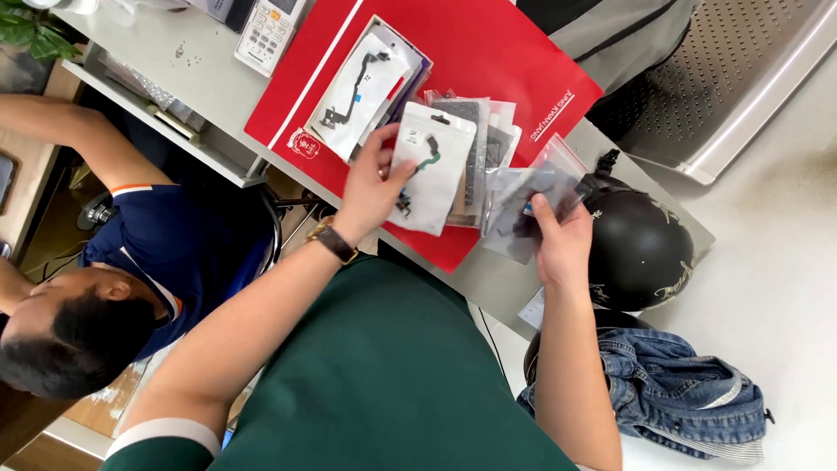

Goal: Sorting and organizing small watch or electronic components stored in plastic bags on a service counter.

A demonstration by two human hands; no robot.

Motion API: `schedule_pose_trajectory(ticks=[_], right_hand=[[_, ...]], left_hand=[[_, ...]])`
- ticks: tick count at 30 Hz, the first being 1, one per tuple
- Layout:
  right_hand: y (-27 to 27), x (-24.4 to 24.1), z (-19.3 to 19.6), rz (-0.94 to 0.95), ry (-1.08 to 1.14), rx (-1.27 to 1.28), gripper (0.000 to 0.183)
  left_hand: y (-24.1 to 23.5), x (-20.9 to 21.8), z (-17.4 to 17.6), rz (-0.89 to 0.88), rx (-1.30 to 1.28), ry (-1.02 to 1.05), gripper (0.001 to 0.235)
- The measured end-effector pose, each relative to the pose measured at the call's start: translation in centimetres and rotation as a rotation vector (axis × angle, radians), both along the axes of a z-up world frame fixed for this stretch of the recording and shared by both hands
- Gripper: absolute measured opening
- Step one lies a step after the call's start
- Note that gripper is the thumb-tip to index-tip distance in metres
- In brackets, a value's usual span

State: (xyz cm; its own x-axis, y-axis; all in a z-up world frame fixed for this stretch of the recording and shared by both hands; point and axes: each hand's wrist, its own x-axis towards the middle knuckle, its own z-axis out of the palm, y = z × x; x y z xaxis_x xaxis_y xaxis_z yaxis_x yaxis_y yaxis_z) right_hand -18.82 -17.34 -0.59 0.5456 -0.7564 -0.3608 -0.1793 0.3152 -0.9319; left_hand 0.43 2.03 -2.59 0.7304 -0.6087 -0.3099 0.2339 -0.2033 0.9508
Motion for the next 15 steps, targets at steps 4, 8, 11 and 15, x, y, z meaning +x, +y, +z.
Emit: schedule_pose_trajectory(ticks=[4,8,11,15], right_hand=[[0.6,1.6,-3.5,0.135,0.075,-0.169,0.021],[1.6,2.9,-7.2,0.158,0.359,-0.564,0.045],[2.6,4.4,-6.5,0.191,0.467,-0.536,0.057],[3.7,5.2,-5.0,0.21,0.473,-0.438,0.08]], left_hand=[[-2.3,-3.1,-0.5,-0.018,0.198,-0.213,0.064],[-1.9,-4.7,0.3,-0.094,0.239,-0.094,0.069],[-1.9,-4.5,0.0,-0.188,0.156,-0.018,0.072],[-1.7,-4.9,-1.0,-0.327,0.178,0.017,0.079]])
